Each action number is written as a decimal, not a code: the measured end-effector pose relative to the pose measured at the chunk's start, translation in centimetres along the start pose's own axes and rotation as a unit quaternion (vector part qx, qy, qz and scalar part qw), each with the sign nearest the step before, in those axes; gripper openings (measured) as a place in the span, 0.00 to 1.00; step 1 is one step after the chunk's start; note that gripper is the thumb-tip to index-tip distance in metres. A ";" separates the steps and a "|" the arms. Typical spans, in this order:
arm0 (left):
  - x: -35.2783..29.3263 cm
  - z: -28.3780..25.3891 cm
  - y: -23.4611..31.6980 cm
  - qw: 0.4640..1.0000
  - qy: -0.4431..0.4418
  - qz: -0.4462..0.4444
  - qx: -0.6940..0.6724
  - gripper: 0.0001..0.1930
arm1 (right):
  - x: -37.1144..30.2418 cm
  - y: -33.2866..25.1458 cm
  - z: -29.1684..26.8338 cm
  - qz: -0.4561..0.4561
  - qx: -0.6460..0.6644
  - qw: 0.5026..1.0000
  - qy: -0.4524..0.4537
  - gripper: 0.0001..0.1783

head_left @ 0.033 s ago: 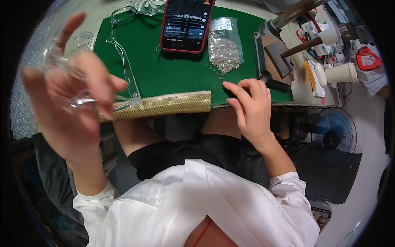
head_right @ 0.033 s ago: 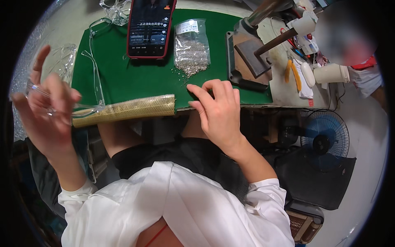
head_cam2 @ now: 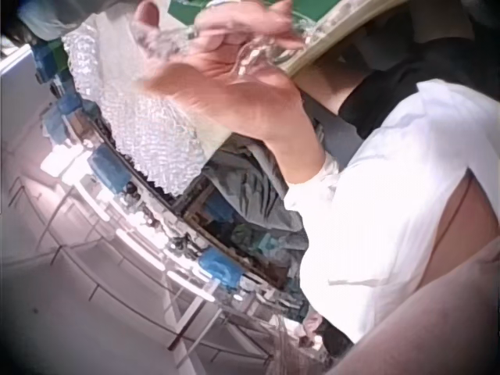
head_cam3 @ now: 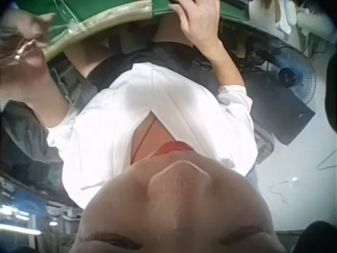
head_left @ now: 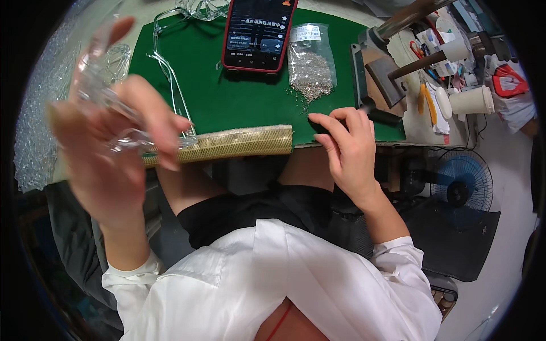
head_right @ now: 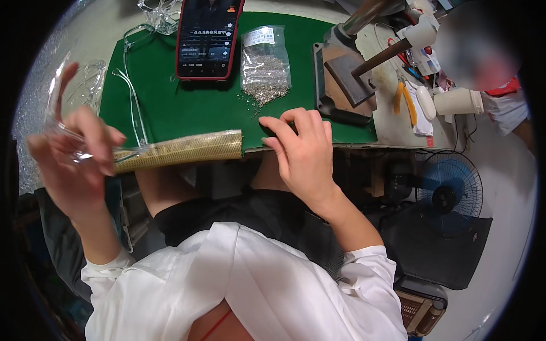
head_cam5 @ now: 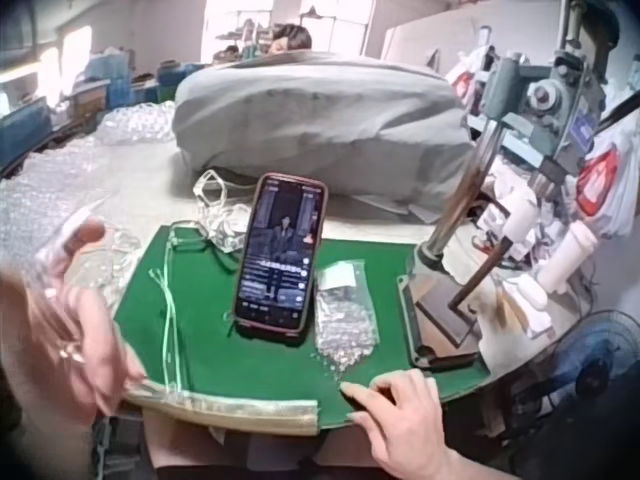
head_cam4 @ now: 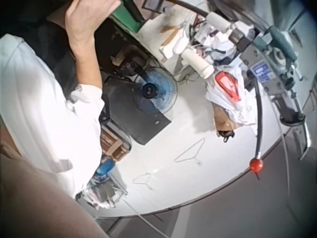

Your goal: The person assembles clear eyeglass frames by hand, inserting small metal components into the frame arms and repeatedly checking the fit. The person handles multiple frames one at a time, placing completed units on the green mat.

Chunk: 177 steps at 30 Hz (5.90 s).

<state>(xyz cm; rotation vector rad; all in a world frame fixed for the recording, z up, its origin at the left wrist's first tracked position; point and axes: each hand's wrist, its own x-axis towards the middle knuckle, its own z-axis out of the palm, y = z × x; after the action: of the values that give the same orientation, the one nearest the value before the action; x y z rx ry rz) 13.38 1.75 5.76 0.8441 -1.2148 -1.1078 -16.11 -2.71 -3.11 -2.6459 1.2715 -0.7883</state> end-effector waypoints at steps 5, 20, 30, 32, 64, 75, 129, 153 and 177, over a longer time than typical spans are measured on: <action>-1.8 2.3 -4.0 0.989 -0.016 0.082 0.125 0.46 | 1.2 1.0 -0.2 0.041 0.114 0.993 0.005 0.10; -2.4 2.5 -4.6 0.967 -0.126 0.052 0.216 0.16 | 4.6 4.1 -0.1 -0.071 0.254 0.951 -0.161 0.11; -2.8 1.5 -7.2 0.953 -0.099 0.194 0.211 0.10 | 5.7 4.6 -0.2 -0.143 0.205 0.946 -0.205 0.10; -2.7 1.4 -6.7 0.943 -0.091 0.202 0.249 0.12 | 5.6 4.7 -0.2 -0.147 0.175 0.953 -0.200 0.08; 0.8 10.5 -8.9 0.961 -0.172 0.173 0.131 0.18 | 5.2 1.0 -9.4 -0.191 0.246 0.948 0.064 0.12; 0.9 10.3 -8.5 0.958 -0.172 0.169 0.154 0.15 | 5.3 1.1 -9.1 -0.209 0.220 0.949 0.082 0.11; 1.1 11.1 -8.1 0.966 -0.174 0.158 0.107 0.15 | 4.1 1.2 -8.6 -0.116 0.348 0.925 0.100 0.14; 1.4 12.0 -7.8 0.974 -0.182 0.122 0.064 0.10 | 3.6 1.2 -7.7 -0.110 0.393 0.896 0.174 0.14; 1.1 12.6 -8.7 0.984 -0.110 0.142 -0.005 0.21 | 2.9 0.0 -8.1 -0.180 -0.044 0.939 0.290 0.24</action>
<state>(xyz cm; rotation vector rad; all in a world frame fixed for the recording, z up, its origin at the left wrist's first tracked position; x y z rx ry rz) -0.70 -0.87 0.22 0.5300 -1.4611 -0.9894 -18.62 -3.90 5.01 -2.8680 0.9189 -1.7031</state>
